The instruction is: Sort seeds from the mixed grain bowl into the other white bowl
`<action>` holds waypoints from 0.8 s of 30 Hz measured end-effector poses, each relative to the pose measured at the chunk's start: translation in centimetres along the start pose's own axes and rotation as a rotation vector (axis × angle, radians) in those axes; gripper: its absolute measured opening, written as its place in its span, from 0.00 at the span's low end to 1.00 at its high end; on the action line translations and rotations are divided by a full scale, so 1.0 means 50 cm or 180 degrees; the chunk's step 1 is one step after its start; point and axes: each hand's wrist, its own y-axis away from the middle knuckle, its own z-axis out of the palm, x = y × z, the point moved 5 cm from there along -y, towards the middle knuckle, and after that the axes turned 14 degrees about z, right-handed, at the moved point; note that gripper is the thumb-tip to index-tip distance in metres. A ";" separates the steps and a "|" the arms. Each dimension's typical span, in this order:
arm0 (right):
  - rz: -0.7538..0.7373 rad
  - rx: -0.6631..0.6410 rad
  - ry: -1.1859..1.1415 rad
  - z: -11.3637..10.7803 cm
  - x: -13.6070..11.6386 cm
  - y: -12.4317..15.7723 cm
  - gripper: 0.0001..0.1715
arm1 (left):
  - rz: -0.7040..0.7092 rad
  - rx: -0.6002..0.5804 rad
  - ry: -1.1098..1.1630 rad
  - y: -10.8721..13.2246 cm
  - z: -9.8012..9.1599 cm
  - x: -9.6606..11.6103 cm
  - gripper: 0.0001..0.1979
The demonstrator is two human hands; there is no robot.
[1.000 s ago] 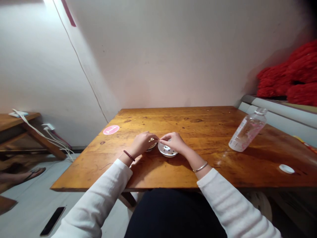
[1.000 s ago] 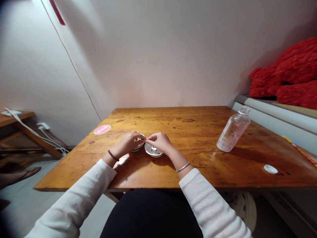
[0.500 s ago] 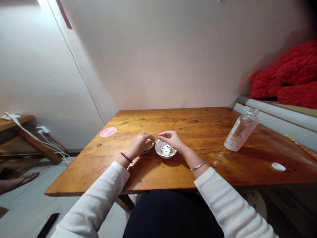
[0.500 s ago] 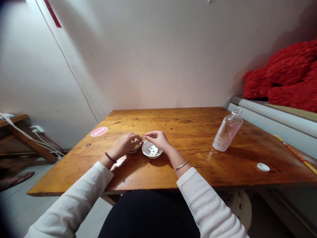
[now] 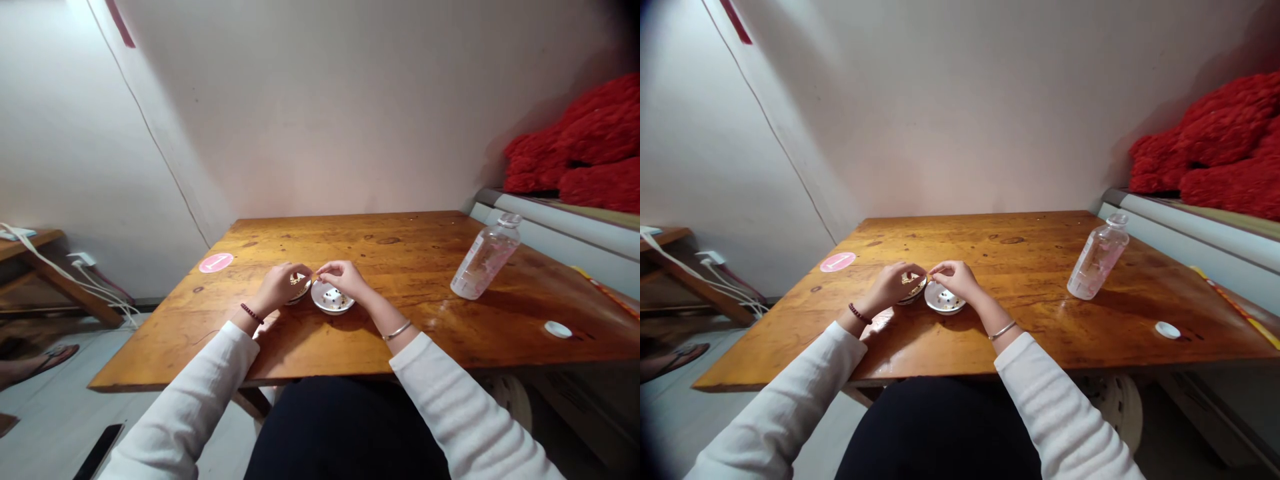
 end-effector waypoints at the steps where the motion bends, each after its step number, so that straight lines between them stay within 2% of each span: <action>1: -0.0016 0.0022 0.0058 0.000 0.000 0.000 0.08 | -0.0007 0.0039 0.0088 0.000 -0.001 0.001 0.08; 9: -0.0115 0.0074 0.0417 -0.003 -0.001 0.006 0.10 | -0.0157 0.0144 0.0457 0.003 -0.001 0.002 0.11; 15: -0.0041 0.0059 0.0510 -0.005 0.002 0.007 0.12 | -0.0083 0.0141 0.0487 0.003 0.001 0.003 0.09; 20: -0.0010 -0.0153 0.0251 0.003 0.003 0.008 0.14 | -0.0026 0.0172 0.0488 0.002 0.000 0.004 0.05; 24: -0.0028 0.0015 0.0355 -0.001 0.006 0.006 0.15 | 0.0032 0.0161 0.0444 0.000 -0.001 0.006 0.04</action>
